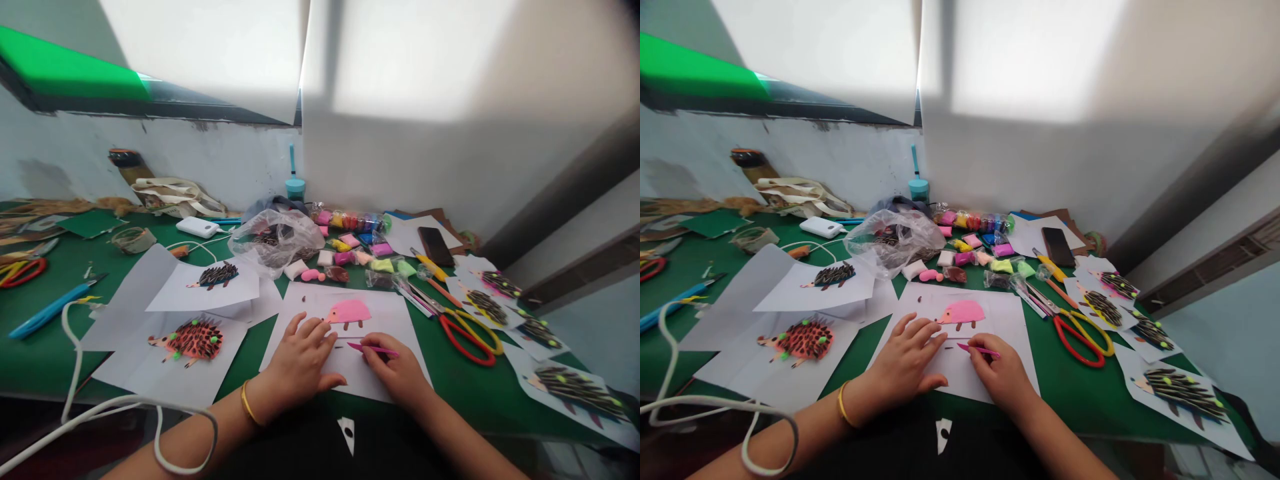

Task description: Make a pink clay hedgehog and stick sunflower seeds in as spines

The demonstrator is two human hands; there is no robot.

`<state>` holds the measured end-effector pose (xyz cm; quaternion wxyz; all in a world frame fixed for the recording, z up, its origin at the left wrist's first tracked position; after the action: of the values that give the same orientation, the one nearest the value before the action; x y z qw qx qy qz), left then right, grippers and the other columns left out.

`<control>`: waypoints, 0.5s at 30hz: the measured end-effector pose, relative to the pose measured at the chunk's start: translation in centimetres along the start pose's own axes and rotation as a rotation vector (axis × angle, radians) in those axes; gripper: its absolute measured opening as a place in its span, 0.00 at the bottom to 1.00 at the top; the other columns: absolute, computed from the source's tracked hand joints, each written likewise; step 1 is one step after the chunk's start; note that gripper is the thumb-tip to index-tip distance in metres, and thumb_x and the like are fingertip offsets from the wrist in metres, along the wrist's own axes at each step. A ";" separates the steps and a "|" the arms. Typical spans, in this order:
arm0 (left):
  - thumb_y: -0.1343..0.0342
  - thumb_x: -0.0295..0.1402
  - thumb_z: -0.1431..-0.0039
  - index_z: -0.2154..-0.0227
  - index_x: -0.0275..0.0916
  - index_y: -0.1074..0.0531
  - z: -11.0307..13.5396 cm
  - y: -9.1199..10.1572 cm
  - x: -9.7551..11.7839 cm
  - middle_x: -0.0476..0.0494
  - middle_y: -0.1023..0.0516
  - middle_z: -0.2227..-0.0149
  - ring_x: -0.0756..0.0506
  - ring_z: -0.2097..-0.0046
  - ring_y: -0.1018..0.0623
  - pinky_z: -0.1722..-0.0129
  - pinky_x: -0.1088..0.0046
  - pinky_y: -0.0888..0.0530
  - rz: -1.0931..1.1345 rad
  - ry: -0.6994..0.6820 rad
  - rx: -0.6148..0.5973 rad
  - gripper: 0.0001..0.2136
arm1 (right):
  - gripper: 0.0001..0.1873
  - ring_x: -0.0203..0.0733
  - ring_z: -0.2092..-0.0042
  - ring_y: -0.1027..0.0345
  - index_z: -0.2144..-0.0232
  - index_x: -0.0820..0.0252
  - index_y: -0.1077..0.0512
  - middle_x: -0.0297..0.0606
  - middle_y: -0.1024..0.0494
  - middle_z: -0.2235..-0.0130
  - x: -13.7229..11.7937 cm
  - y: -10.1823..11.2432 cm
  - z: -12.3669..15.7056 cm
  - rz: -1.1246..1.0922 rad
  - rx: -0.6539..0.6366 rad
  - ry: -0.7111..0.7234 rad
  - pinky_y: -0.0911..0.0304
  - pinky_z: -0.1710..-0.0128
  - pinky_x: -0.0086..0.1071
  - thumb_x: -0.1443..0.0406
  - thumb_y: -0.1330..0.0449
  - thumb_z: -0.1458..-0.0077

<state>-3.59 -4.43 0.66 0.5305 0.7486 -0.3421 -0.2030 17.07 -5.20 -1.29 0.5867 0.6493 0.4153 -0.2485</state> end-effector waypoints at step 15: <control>0.51 0.62 0.43 0.55 0.40 0.26 1.0 -0.5 1.4 0.40 0.25 0.50 0.39 0.46 0.31 0.36 0.53 0.47 0.103 -0.043 0.032 0.30 | 0.09 0.42 0.62 0.28 0.63 0.56 0.27 0.38 0.21 0.64 -2.0 -0.5 0.9 0.086 -0.040 0.117 0.33 0.60 0.34 0.62 0.47 0.36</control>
<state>-3.14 -5.98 -0.09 0.5206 0.7338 -0.3949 -0.1860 15.73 -6.60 -0.16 0.5843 0.6683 0.4252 -0.1765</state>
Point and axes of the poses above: each hand's wrist, its own z-axis away from the middle knuckle, its own y-axis out of the back of the hand, x = y × z, the point moved 4 cm from there along -z, towards the middle knuckle
